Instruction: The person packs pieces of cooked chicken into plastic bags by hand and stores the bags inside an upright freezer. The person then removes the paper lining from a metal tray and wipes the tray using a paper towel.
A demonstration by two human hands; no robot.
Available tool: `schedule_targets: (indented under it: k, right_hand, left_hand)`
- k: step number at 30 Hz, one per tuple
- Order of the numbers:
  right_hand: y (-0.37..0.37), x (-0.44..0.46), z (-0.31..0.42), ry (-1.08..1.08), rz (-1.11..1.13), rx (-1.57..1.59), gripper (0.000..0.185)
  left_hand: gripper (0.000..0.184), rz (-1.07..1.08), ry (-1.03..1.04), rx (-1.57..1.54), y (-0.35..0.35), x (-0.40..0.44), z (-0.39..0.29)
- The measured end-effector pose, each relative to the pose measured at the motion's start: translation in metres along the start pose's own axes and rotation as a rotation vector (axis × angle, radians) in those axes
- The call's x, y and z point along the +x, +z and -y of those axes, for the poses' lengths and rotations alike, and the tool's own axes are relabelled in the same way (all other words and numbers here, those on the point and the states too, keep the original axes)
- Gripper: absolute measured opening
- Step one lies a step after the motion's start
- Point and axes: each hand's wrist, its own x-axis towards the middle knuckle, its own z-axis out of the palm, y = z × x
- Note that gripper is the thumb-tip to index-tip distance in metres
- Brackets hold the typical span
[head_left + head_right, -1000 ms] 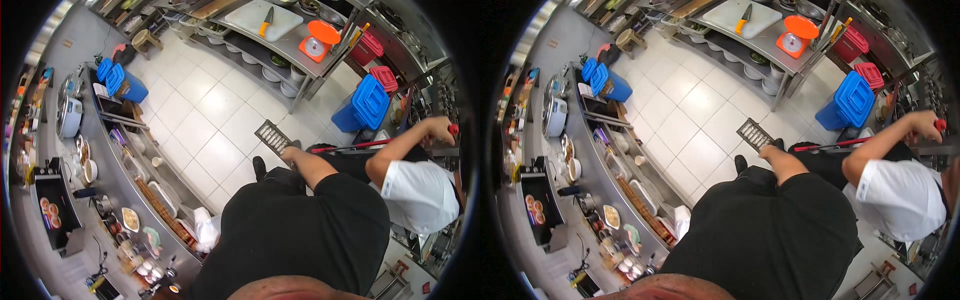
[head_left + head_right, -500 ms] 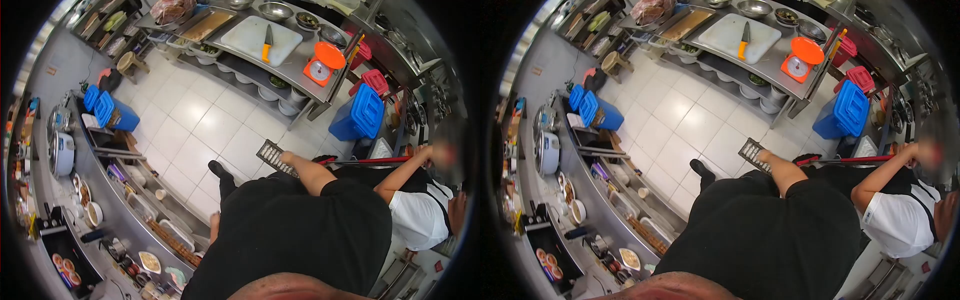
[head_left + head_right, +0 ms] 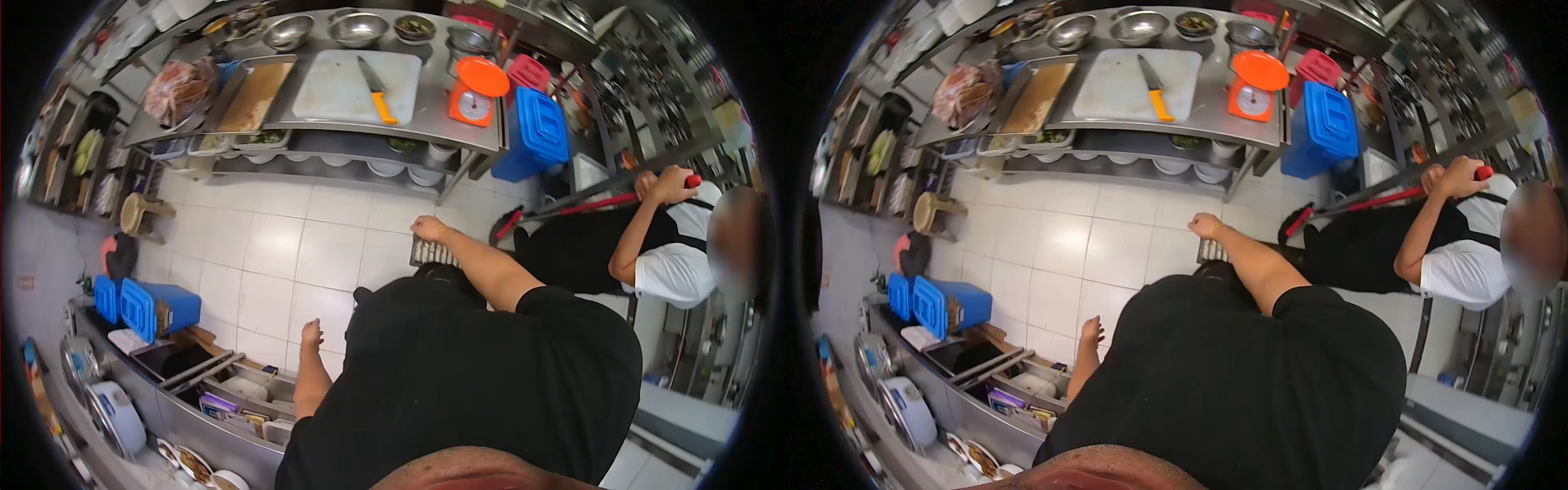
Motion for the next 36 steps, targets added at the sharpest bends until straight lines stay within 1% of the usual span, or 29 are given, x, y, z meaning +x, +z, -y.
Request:
schedule_targets:
  k: [2,4,5,6,7,9,10,11,12,13,15,18,20,21,22,23,24,25,26,27,28,29,30,32,34,36]
  right_hand:
    - [-0.012,-0.018,-0.011,0.105,-0.005,0.063,0.045]
    - [-0.024,-0.050,-0.020,0.212,0.149,0.064,0.045]
    - [-0.002,-0.045,-0.059,0.262,0.188,0.061,0.042]
    - [0.028,-0.041,-0.110,-0.089,0.318,-0.387,0.038]
    - [0.056,-0.038,-0.158,-0.482,0.284,-0.817,0.034]
    - [0.035,-0.071,-0.179,-0.261,0.395,-0.592,0.034]
    - [0.014,-0.077,-0.180,0.003,0.423,-0.380,0.033]
    - [-0.007,-0.082,-0.182,0.264,0.405,-0.191,0.033]
    - [-0.028,-0.089,-0.180,0.476,0.357,-0.043,0.033]
    - [-0.044,-0.088,-0.188,0.564,0.341,0.011,0.033]
    - [-0.073,-0.075,-0.196,0.642,0.320,0.060,0.034]
    - [-0.104,-0.030,-0.194,0.550,0.326,0.071,0.035]
    - [-0.126,0.009,-0.174,0.415,0.338,0.089,0.037]
    - [-0.140,0.028,-0.154,0.334,0.349,0.165,0.038]
    - [-0.161,0.043,-0.125,0.262,0.358,0.275,0.038]
    - [-0.187,0.050,-0.086,0.185,0.359,0.432,0.039]
    - [-0.227,0.045,-0.035,0.137,0.347,0.672,0.035]
    - [-0.256,0.052,-0.007,0.008,0.395,0.748,0.049]
    - [-0.286,0.055,0.026,-0.090,0.387,0.817,0.046]
    - [-0.319,0.057,0.061,-0.188,0.372,0.884,0.042]
    - [-0.352,0.060,0.090,-0.230,0.349,0.963,0.049]
    - [-0.371,0.084,0.094,-0.354,0.248,0.907,0.051]
    - [-0.389,0.107,0.106,-0.308,0.146,1.071,0.049]
    - [-0.432,0.135,0.133,-0.415,0.034,1.600,0.052]
    - [-0.458,0.172,0.141,-0.407,-0.136,1.932,0.061]
    - [-0.470,0.200,0.154,-0.263,-0.443,1.983,0.068]
  left_hand:
    - [0.054,0.018,-0.030,0.067,-0.013,0.019,-0.011]
    - [0.053,-0.004,-0.044,0.055,-0.021,0.032,-0.030]
    - [0.052,-0.015,-0.015,-0.006,-0.020,0.037,-0.039]
    - [0.051,-0.002,0.000,0.001,-0.018,0.040,-0.050]
    - [0.051,0.003,0.012,0.001,-0.015,0.040,-0.062]
    - [0.051,0.007,0.005,0.025,-0.005,0.041,-0.078]
    - [0.051,0.008,-0.008,0.052,0.002,0.045,-0.088]
    - [0.051,0.007,-0.011,0.043,0.012,0.048,-0.094]
    - [0.052,0.008,-0.015,0.039,0.024,0.051,-0.100]
    - [0.053,0.003,-0.021,0.063,0.035,0.052,-0.107]
    - [0.056,-0.023,-0.035,0.138,0.061,0.053,-0.123]
    - [0.058,-0.074,0.082,0.323,0.092,0.052,-0.141]
    - [0.061,-0.149,0.072,0.321,0.106,0.031,-0.169]
    - [0.061,-0.190,0.087,0.334,0.114,0.029,-0.180]
    - [0.062,-0.230,0.105,0.350,0.121,0.030,-0.192]
    - [0.062,-0.217,0.135,0.211,0.126,0.041,-0.200]
    - [0.061,-0.202,0.165,0.079,0.128,0.053,-0.209]
    - [0.060,-0.232,0.288,0.128,0.129,0.056,-0.228]
    - [0.058,-0.225,0.352,0.094,0.132,0.036,-0.264]
    - [0.056,-0.164,0.412,0.038,0.132,0.046,-0.286]
    - [0.057,-0.068,0.370,-0.100,0.137,-0.006,-0.343]
    - [0.057,0.003,0.411,-0.164,0.137,-0.017,-0.377]
    - [0.056,0.037,0.466,-0.177,0.137,-0.031,-0.411]
    - [0.055,0.166,0.568,-0.203,0.136,-0.052,-0.477]
    - [0.051,0.208,0.663,-0.130,0.138,-0.069,-0.537]
    - [0.048,0.268,0.757,-0.064,0.138,-0.064,-0.586]
